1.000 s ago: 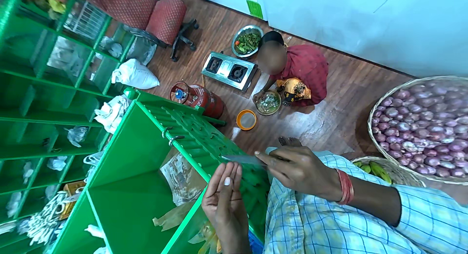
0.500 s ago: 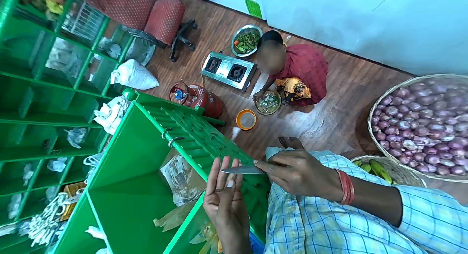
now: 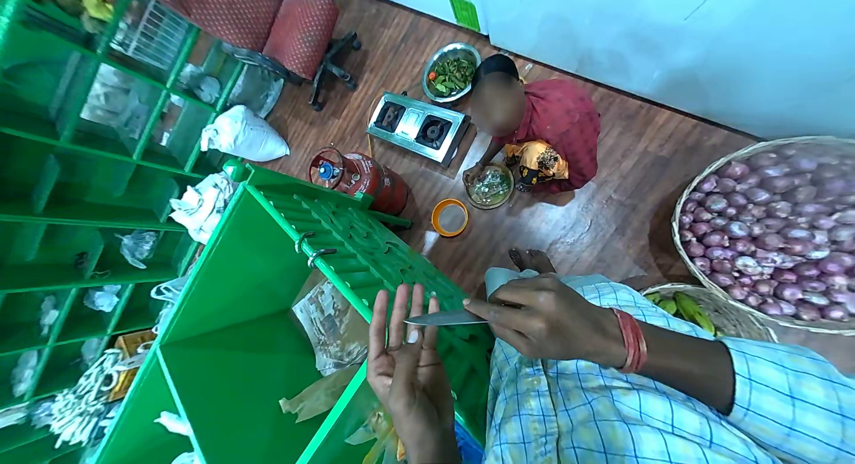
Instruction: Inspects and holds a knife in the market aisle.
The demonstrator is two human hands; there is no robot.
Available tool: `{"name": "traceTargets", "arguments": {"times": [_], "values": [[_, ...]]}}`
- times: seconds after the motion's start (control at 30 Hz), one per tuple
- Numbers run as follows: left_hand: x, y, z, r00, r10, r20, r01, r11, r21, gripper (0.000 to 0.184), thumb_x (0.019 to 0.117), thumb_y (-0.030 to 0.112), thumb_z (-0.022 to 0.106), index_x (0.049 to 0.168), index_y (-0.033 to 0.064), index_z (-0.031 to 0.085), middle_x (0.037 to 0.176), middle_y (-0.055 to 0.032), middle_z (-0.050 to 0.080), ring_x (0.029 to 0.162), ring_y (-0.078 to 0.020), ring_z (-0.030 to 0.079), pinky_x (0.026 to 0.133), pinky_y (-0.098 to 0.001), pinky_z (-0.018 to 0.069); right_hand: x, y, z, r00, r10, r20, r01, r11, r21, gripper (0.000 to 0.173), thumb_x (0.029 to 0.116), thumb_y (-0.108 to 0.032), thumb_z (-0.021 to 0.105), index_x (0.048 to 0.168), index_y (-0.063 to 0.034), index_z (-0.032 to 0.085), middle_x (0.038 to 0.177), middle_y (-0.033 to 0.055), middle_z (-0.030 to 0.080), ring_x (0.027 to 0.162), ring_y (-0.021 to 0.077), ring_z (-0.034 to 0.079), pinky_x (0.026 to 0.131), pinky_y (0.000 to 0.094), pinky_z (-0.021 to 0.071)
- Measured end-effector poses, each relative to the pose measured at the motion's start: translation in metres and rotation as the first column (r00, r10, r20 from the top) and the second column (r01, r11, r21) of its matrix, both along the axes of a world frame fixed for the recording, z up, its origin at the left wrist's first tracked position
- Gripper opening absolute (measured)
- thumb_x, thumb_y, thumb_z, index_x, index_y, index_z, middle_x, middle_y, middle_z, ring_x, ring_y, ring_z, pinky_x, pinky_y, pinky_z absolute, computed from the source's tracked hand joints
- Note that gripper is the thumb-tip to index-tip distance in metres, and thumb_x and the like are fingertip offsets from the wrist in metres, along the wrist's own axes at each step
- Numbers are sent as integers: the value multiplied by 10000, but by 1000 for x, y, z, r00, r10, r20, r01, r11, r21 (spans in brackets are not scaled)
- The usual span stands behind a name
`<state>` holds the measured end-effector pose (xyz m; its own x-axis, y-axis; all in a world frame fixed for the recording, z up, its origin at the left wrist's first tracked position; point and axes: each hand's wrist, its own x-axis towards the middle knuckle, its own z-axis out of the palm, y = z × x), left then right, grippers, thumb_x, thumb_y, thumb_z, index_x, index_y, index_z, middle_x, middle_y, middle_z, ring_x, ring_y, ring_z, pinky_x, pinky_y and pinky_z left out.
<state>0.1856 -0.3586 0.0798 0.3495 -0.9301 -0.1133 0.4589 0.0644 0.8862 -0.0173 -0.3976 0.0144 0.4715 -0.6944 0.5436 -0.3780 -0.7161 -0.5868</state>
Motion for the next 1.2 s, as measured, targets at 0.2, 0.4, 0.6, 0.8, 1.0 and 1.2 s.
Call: {"name": "traceTargets", "arguments": {"times": [0.2,0.4,0.6,0.8,1.0,1.2], "values": [[2,0,0,999,-35,0,35,998,-57,605,917,-50,625,1497,33,474,1441,-263,566,1296,-400,607,1023,-519,557,0,-4,-3,996,-84,-5,84,996,4,303,963,-163,604,1217,-124,766,742,-3,645,590,90,583,504,245,483],[3,0,-3,997,-28,75,32,998,-58,621,904,-1,675,1493,42,483,1452,-250,560,1311,-393,595,1020,-529,556,-2,-5,-2,997,-78,-20,78,997,3,306,961,-184,608,1218,-137,767,733,-12,636,591,84,577,505,243,479],[1,0,-2,965,-22,263,46,995,-89,653,893,49,720,1499,69,478,1460,-226,561,1322,-379,589,1030,-522,557,-2,-2,-2,999,0,-32,0,1000,0,300,978,-189,604,1231,-147,759,758,-4,647,618,95,598,532,248,499],[0,0,-2,955,-3,296,31,995,-90,622,893,54,723,1472,33,498,1445,-226,575,1306,-368,604,1019,-504,567,-2,-2,-1,999,-23,-28,23,1000,0,300,978,-192,603,1229,-140,759,769,-4,661,628,94,609,537,249,505],[0,0,-3,956,3,292,30,994,-107,576,902,36,714,1447,16,528,1431,-226,589,1309,-365,603,1032,-503,559,-2,-2,0,999,-47,-23,47,999,-17,301,971,-190,600,1214,-134,767,753,-9,658,608,91,593,516,249,483],[1,-1,-4,953,9,304,22,995,-98,564,898,24,699,1437,16,534,1416,-226,601,1302,-355,611,1024,-491,563,-1,-2,0,998,-54,-17,53,998,-29,296,969,-184,602,1209,-133,767,751,-11,658,613,92,597,516,249,482]]}}
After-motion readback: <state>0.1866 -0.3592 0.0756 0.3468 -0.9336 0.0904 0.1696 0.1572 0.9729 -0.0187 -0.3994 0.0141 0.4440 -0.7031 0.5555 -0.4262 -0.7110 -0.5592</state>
